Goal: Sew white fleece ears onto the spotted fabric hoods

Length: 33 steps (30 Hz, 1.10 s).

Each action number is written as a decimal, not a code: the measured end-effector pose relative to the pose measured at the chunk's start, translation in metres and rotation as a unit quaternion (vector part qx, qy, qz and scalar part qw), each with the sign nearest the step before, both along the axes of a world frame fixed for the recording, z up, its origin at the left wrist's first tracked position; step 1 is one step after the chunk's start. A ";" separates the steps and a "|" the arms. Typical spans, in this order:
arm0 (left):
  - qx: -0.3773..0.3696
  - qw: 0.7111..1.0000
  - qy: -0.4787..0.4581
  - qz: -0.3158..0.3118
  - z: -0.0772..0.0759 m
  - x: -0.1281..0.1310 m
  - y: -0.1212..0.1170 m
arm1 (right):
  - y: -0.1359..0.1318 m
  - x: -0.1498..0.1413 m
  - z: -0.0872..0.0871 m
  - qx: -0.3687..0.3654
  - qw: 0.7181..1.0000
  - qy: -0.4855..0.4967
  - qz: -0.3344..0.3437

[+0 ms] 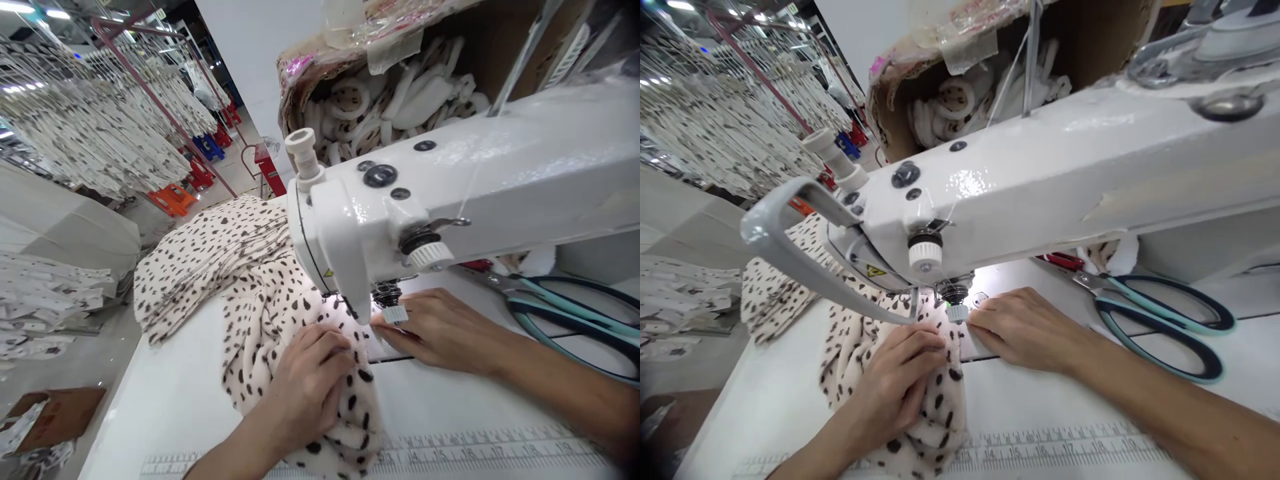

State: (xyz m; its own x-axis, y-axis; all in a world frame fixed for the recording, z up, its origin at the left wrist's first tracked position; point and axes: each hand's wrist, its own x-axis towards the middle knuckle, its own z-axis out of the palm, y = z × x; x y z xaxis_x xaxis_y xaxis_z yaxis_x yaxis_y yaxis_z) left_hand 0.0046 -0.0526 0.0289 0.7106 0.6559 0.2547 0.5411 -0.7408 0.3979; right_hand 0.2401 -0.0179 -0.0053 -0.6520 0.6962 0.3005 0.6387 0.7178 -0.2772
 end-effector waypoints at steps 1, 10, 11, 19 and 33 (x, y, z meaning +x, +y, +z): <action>-0.008 1.000 0.000 0.029 0.000 0.004 -0.001 | 0.000 0.000 0.001 -0.003 1.000 0.001 0.000; -0.012 0.983 0.062 0.172 -0.012 0.026 -0.008 | -0.003 -0.006 0.008 -0.057 0.997 0.049 0.011; -0.036 0.983 0.043 0.177 -0.011 0.025 -0.007 | -0.003 -0.007 0.009 -0.074 0.996 0.057 0.007; -0.138 0.974 -0.023 0.177 0.000 0.019 -0.001 | -0.004 -0.017 0.011 -0.142 0.985 0.084 0.039; -0.065 0.960 0.032 0.269 -0.013 0.029 0.003 | -0.001 -0.027 0.010 -0.159 0.983 0.088 0.015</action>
State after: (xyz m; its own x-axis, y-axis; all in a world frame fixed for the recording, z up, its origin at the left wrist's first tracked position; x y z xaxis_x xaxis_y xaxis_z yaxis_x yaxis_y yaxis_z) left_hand 0.0331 -0.0499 0.0163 0.2719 0.9556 0.1135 0.8583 -0.2942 0.4206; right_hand 0.2133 -0.0184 0.0045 -0.6317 0.7541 0.1797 0.5404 0.5946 -0.5953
